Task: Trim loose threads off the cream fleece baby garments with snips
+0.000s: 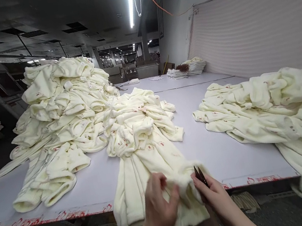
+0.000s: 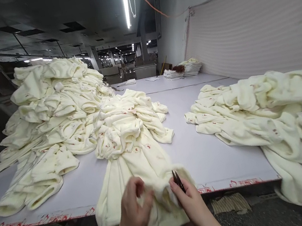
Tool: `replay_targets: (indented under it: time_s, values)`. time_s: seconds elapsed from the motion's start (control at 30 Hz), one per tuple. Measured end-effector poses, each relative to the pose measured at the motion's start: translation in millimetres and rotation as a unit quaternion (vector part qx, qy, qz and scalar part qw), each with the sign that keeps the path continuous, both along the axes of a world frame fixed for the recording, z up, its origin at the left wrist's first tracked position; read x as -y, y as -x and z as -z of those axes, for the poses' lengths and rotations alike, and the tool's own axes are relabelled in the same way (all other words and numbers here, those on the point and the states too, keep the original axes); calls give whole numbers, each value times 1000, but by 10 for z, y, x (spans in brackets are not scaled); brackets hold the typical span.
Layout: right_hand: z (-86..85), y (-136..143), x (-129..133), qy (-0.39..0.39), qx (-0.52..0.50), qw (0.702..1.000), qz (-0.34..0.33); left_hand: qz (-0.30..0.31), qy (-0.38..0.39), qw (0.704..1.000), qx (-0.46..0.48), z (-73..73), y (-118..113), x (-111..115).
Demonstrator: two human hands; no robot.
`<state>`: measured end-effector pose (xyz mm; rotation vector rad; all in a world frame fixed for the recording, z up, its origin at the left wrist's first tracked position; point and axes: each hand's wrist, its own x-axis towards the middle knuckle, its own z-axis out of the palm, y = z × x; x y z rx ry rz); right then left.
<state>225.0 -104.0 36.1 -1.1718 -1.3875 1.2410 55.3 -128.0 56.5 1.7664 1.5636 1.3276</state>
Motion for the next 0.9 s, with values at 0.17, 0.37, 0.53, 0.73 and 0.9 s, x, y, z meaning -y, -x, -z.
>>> replay_targets:
  time_s: [0.17, 0.37, 0.53, 0.73, 0.9]
  values:
    - [17, -171, -27, -73, 98, 991, 46, 46, 29, 997, -57, 123, -159, 20]
    - [-139, -376, -37, -191, 322, 926, 46, 35, -132, 989, -57, 178, -170, -98]
    - [-288, -141, -15, -219, 292, 931, -3, 14, -179, 980, -85, 174, -216, -102]
    - [-186, -131, -135, -231, 261, 937, 14, 7, -60, 994, -94, 181, -96, -140]
    - [-273, -223, -83, -169, 291, 940, -52, 20, -144, 988, -58, 218, -41, -120]
